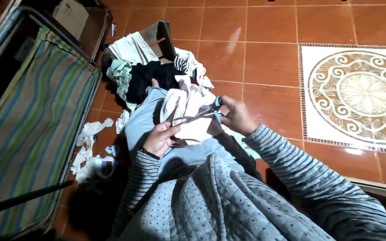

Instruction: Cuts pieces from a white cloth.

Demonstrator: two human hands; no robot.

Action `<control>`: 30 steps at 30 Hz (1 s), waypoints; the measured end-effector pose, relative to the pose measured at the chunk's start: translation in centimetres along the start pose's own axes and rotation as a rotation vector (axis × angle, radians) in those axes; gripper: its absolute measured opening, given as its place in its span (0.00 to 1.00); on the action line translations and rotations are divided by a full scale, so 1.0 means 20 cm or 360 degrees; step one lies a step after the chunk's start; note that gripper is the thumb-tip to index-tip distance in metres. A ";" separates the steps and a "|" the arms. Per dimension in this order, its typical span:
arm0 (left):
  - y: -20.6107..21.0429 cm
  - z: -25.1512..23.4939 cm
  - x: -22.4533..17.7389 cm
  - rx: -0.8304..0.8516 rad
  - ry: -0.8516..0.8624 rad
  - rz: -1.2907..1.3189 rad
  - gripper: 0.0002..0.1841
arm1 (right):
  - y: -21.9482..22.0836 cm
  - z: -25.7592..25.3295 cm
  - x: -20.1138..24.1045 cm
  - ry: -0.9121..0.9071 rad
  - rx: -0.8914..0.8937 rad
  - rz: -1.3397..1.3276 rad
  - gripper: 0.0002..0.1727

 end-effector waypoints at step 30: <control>-0.14 0.28 -0.11 -0.0595 0.0788 0.0036 0.17 | 0.25 0.13 0.31 -0.0015 0.0478 0.0255 0.28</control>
Point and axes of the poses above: each hand's wrist, its own z-axis away from the middle knuckle, its own y-axis out of the palm, x = y × z, the point moved 9 cm from there along -z, towards the middle knuckle, and after that the axes turned 2 degrees about -z, right-handed, at the moved point
